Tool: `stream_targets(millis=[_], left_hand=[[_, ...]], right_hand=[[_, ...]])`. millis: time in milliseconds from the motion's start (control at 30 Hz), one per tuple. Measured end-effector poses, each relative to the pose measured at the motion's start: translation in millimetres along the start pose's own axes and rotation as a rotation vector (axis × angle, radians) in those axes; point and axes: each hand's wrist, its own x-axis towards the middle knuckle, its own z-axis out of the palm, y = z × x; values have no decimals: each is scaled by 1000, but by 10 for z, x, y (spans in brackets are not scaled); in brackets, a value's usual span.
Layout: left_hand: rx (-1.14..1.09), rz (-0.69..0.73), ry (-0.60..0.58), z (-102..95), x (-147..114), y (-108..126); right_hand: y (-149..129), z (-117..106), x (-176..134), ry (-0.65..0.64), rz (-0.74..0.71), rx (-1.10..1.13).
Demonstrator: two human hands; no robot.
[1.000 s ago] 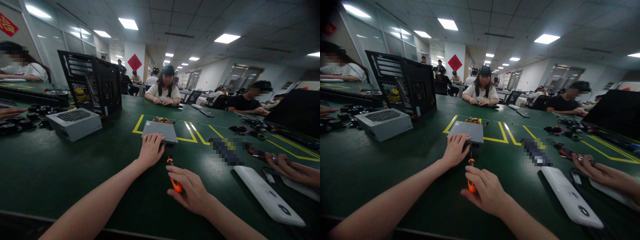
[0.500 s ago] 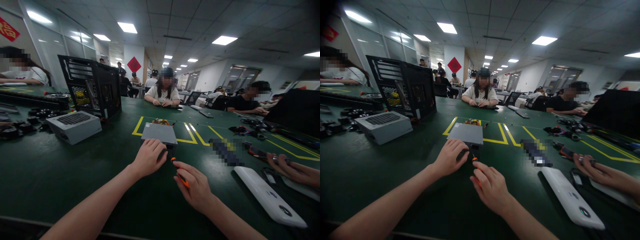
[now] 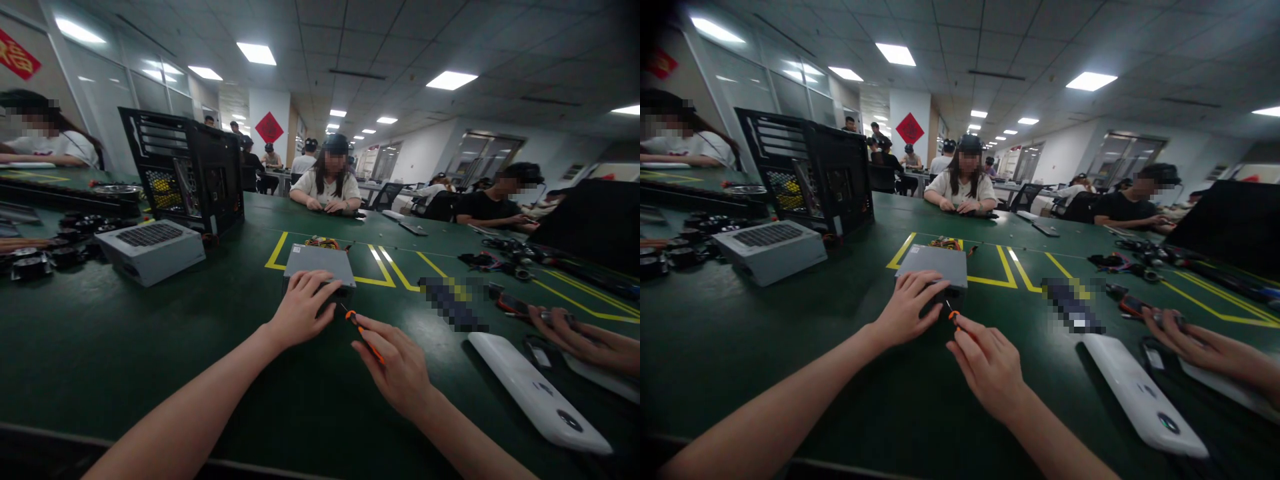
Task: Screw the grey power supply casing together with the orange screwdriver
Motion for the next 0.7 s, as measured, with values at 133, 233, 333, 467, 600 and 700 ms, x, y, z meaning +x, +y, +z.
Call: stream_targets(millis=[133, 233, 333, 467, 600, 700], left_hand=[[36, -111, 10, 134, -1, -106], [55, -164, 20, 191, 4, -111], [80, -193, 39, 214, 11, -81], [91, -212, 49, 237, 21, -67], [92, -221, 43, 253, 22, -76], [87, -223, 45, 257, 22, -76]], right_hand=[[-47, -11, 33, -11, -19, -50], [-73, 14, 28, -53, -10, -48], [-67, 37, 25, -75, 10, -70], [-77, 24, 64, -12, 49, -76], [-109, 7, 68, -29, 9, -68], [-92, 4, 49, -65, -43, -124]])
